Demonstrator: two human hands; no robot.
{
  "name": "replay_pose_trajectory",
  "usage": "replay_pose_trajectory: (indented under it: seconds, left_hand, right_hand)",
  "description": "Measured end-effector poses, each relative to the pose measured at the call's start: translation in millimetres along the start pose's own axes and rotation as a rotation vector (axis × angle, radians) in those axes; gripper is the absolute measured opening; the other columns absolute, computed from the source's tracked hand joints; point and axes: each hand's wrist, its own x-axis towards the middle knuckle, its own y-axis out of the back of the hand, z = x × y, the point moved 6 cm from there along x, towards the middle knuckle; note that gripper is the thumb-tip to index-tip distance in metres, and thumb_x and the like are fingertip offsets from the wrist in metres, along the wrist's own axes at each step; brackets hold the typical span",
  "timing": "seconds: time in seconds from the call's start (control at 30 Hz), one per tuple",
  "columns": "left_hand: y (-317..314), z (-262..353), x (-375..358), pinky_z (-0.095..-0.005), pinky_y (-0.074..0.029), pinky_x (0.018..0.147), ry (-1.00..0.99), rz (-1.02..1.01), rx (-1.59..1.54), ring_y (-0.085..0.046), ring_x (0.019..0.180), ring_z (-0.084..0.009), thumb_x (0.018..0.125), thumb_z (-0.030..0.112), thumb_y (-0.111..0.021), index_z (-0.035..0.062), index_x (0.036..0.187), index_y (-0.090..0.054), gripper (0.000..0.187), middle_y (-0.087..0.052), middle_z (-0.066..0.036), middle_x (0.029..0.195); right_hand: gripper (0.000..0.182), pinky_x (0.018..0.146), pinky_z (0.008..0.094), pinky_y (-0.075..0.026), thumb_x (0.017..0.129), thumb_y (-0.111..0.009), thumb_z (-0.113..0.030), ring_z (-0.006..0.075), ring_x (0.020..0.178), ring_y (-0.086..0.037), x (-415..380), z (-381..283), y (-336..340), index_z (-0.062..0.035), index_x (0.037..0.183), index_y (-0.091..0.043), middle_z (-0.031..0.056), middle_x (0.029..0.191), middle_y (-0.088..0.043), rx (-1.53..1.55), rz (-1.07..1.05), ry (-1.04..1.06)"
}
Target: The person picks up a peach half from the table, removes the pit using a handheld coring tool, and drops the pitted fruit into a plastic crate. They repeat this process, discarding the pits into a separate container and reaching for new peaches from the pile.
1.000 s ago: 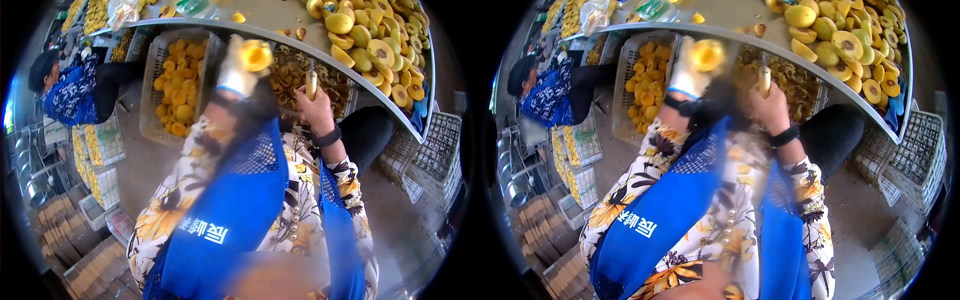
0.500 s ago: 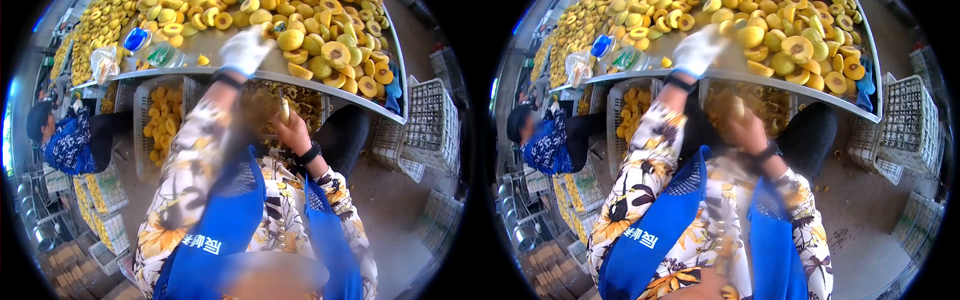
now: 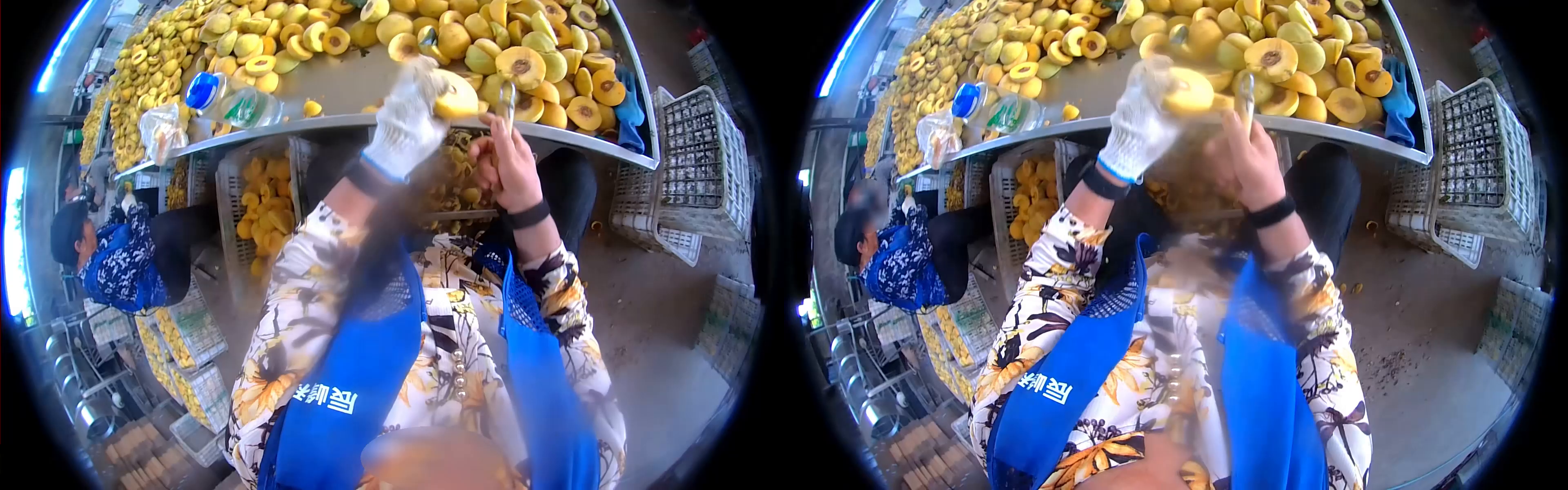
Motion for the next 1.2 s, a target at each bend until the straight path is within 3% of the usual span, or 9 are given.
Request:
replay_pose_trajectory:
  seconds: [0.17,0.3,0.33,0.43,0.47,0.57,0.7,0.9,1.2]
  left_hand:
    - [11.1,-4.2,-45.8,-0.0339,-0.044,0.088,0.411,-0.083,-0.575,-0.054,0.102,-0.0275,0.068,-0.005,-0.058,0.0033,0.108,-0.049,0.042,-0.049,-0.014,0.116]
    - [-0.4,14.7,-61.6,-0.0310,-0.041,0.091,0.776,0.242,-1.797,-0.051,0.106,-0.0188,0.084,0.018,-0.058,0.0053,0.125,-0.040,0.047,-0.048,-0.008,0.122]
    - [-7.2,6.3,-72.6,-0.0301,-0.043,0.089,0.890,0.305,-1.566,-0.052,0.104,-0.0183,0.091,0.035,-0.046,0.0051,0.120,-0.044,0.042,-0.051,-0.008,0.118]
    - [-23.4,-32.7,-94.5,-0.0303,-0.045,0.085,0.872,0.207,-1.048,-0.054,0.100,-0.0181,0.092,0.035,-0.043,0.0046,0.116,-0.047,0.039,-0.054,-0.008,0.112]
    - [-25.4,-41.2,-97.9,-0.0298,-0.046,0.082,0.863,0.211,-0.948,-0.055,0.097,-0.0179,0.092,0.034,-0.043,0.0041,0.115,-0.048,0.037,-0.055,-0.009,0.109]
    - [-11.1,-29.3,-92.1,-0.0287,-0.050,0.077,1.011,0.339,-1.186,-0.058,0.092,-0.0177,0.091,0.017,-0.049,0.0018,0.119,-0.044,0.032,-0.056,-0.011,0.104]
    - [-4.9,-24.2,-85.2,-0.0277,-0.050,0.073,0.960,0.444,-1.417,-0.058,0.086,-0.0156,0.092,0.027,-0.047,0.0028,0.119,-0.046,0.036,-0.058,-0.010,0.099]
    - [5.4,-17.0,-80.0,-0.0259,-0.050,0.070,0.969,0.478,-1.177,-0.059,0.082,-0.0146,0.090,0.025,-0.052,0.0012,0.116,-0.049,0.035,-0.059,-0.009,0.096]
    - [-0.2,-38.7,-70.9,-0.0233,-0.050,0.067,1.029,0.024,-1.282,-0.060,0.079,-0.0133,0.085,0.020,-0.059,-0.0023,0.099,-0.059,0.026,-0.062,-0.007,0.090]
  right_hand:
    - [0.022,0.034,0.0211,-0.030,0.091,-0.049,-0.027,0.0066,0.036,-0.035,-1.1,5.6,-33.8,-0.0060,0.099,-0.048,0.0047,0.063,-0.051,0.019,-0.093,-0.011]
    - [0.022,0.032,0.0187,-0.028,0.090,-0.050,-0.024,0.0048,0.036,-0.036,-8.7,17.9,-53.2,-0.0053,0.102,-0.048,0.0033,0.062,-0.052,0.050,-0.065,0.140]
    - [0.029,0.036,0.0269,-0.038,0.088,-0.054,-0.026,0.0154,0.039,-0.048,-6.6,24.2,-48.9,-0.0033,0.105,-0.048,0.0096,0.065,-0.058,-0.149,-0.009,0.155]
    - [0.034,0.048,0.0381,-0.045,0.084,-0.058,-0.027,0.0333,0.054,-0.059,-13.6,15.3,-51.8,-0.0016,0.103,-0.048,0.0189,0.072,-0.061,-0.986,0.193,0.561]
    - [0.034,0.059,0.0453,-0.046,0.081,-0.060,-0.026,0.0440,0.072,-0.057,-17.4,17.3,-50.4,-0.0008,0.100,-0.048,0.0254,0.078,-0.059,-1.008,0.190,0.378]
    - [0.029,0.059,0.0459,-0.045,0.081,-0.059,-0.024,0.0434,0.073,-0.056,-27.4,16.4,-52.6,-0.0018,0.096,-0.048,0.0252,0.075,-0.059,-1.154,0.129,0.286]
    - [0.026,0.059,0.0471,-0.044,0.081,-0.058,-0.021,0.0429,0.070,-0.056,-28.7,21.8,-54.0,-0.0007,0.089,-0.044,0.0250,0.070,-0.057,-1.218,0.062,0.261]
    - [0.025,0.061,0.0477,-0.044,0.082,-0.056,-0.019,0.0431,0.070,-0.056,-31.1,24.4,-58.2,0.0008,0.088,-0.043,0.0259,0.070,-0.057,-1.261,0.040,0.203]
    - [0.028,0.064,0.0440,-0.045,0.078,-0.059,-0.018,0.0427,0.074,-0.056,-33.3,34.2,-61.2,0.0039,0.089,-0.046,0.0270,0.075,-0.057,-1.192,-0.061,0.032]
